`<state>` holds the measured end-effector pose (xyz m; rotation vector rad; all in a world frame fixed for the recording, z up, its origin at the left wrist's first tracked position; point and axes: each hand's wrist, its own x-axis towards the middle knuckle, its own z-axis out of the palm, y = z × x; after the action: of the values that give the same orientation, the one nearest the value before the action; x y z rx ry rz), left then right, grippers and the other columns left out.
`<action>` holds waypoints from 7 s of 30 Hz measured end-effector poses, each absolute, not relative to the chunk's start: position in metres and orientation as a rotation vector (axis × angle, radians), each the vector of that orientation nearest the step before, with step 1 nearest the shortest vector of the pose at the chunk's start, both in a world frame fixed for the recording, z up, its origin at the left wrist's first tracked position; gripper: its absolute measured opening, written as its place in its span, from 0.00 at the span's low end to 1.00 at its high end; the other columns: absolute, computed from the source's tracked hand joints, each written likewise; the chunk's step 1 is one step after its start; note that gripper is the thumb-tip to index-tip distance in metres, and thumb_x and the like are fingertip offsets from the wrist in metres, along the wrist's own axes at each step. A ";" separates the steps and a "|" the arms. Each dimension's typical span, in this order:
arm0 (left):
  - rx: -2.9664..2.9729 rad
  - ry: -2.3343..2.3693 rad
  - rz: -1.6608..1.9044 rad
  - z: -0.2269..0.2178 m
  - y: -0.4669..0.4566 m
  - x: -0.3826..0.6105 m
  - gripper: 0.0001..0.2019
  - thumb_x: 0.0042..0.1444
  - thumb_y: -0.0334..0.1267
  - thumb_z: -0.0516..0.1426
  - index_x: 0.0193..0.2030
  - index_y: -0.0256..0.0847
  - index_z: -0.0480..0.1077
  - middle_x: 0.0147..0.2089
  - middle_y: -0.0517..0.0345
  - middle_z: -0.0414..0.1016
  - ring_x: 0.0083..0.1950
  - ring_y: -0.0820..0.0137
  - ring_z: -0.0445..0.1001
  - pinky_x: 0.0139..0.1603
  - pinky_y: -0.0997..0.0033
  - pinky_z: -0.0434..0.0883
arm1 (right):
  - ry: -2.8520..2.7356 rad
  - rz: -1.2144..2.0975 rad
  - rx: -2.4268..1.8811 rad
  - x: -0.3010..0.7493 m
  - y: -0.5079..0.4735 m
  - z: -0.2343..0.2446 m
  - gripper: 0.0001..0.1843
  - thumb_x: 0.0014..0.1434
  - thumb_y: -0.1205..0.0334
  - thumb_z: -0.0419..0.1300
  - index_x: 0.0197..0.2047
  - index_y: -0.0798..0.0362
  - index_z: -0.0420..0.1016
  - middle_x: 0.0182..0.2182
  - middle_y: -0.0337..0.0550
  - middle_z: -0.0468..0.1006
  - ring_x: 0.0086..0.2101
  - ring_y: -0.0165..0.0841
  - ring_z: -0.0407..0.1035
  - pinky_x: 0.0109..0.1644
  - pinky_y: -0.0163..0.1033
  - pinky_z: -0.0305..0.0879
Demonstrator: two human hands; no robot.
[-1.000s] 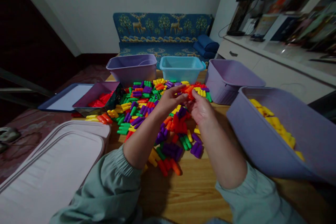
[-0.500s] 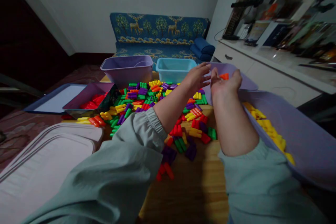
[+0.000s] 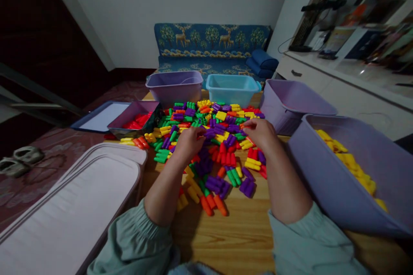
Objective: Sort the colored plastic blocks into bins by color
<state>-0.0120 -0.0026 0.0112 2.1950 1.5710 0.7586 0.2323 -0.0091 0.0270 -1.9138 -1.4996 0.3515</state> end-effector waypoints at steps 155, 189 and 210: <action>1.074 0.889 1.192 0.007 -0.007 0.010 0.29 0.37 0.45 0.70 0.48 0.35 0.75 0.34 0.55 0.80 0.30 0.73 0.73 0.35 0.74 0.69 | -1.158 1.303 -1.173 0.156 -0.024 0.031 0.18 0.46 0.56 0.65 0.40 0.51 0.71 0.34 0.39 0.77 0.31 0.31 0.73 0.23 0.29 0.65; 0.965 1.109 1.323 0.002 0.001 -0.010 0.23 0.38 0.43 0.66 0.43 0.36 0.75 0.32 0.57 0.76 0.28 0.74 0.71 0.28 0.75 0.68 | -2.192 0.195 -1.598 0.154 -0.026 0.000 0.22 0.56 0.71 0.58 0.54 0.51 0.74 0.54 0.49 0.71 0.54 0.39 0.62 0.60 0.42 0.58; 1.136 1.086 0.939 0.014 -0.012 -0.003 0.24 0.45 0.58 0.62 0.42 0.42 0.75 0.32 0.59 0.75 0.28 0.74 0.70 0.21 0.81 0.59 | -1.680 0.562 -1.321 0.135 -0.027 0.015 0.14 0.53 0.67 0.56 0.43 0.51 0.75 0.32 0.39 0.79 0.32 0.30 0.74 0.39 0.33 0.68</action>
<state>-0.0029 -0.0121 0.0137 1.1362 1.0856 0.9387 0.1354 -0.0272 0.0145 -1.3210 -1.6796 0.5617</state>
